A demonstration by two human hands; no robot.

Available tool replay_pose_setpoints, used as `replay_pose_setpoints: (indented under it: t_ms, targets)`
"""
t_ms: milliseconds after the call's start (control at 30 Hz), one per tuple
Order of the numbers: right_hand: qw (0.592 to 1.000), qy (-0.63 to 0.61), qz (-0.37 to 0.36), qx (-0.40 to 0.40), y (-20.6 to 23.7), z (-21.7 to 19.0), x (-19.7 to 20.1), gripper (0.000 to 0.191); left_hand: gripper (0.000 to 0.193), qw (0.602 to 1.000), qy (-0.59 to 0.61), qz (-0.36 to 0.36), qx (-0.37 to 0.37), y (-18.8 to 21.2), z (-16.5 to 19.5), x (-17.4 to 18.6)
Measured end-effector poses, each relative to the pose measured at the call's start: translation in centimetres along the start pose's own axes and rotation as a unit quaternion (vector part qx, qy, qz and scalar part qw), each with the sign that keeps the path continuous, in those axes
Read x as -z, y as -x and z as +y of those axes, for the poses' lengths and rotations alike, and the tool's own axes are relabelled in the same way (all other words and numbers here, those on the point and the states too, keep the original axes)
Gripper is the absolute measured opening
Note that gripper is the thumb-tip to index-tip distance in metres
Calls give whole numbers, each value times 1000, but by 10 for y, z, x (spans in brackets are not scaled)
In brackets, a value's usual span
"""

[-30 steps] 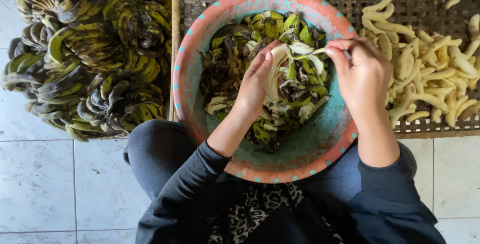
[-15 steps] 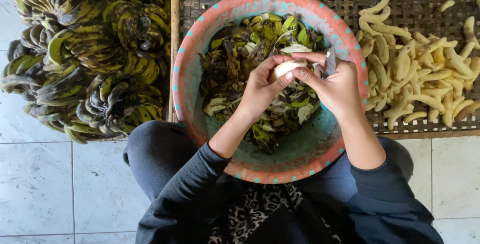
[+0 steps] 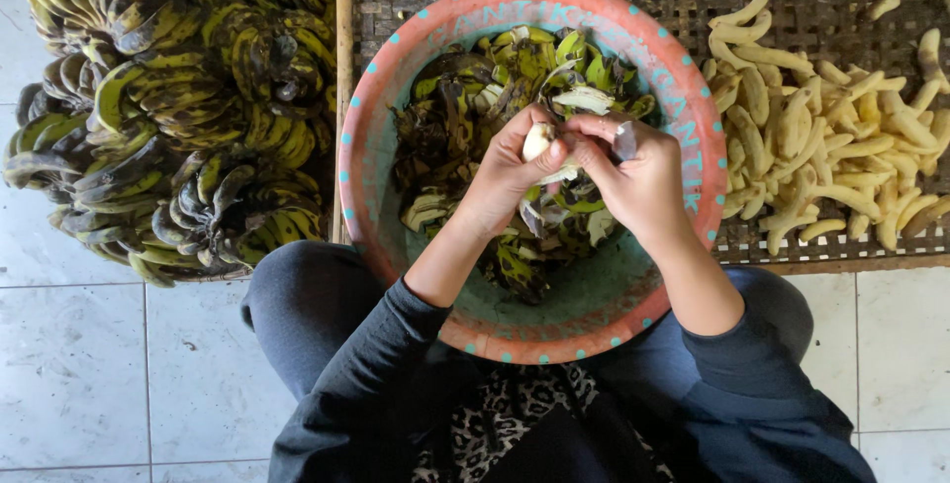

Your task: The person sits on the floor with a large basin of banana peels in front of them and peels bananas one at a time, using a small paring knife to score and remove the peels by hand. Peeled bananas are placed on a woven mat to the right and discarded peels drop into the basin.

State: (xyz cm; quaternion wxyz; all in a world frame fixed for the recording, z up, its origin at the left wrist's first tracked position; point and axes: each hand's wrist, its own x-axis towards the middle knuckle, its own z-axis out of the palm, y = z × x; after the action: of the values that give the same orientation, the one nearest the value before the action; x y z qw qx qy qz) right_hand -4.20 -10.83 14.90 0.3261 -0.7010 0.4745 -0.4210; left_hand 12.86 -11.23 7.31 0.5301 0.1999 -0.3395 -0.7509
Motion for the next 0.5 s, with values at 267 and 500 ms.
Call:
replay_pose_setpoints:
  t_ms: [267, 500]
  targets:
    - [999, 32, -13, 36, -1, -22, 11, 6, 30, 970, 88, 213, -83, -12, -10, 15]
    - [985, 164, 47, 41, 3, -48, 47, 8, 22, 906, 121, 388, -117, -20, -6, 47]
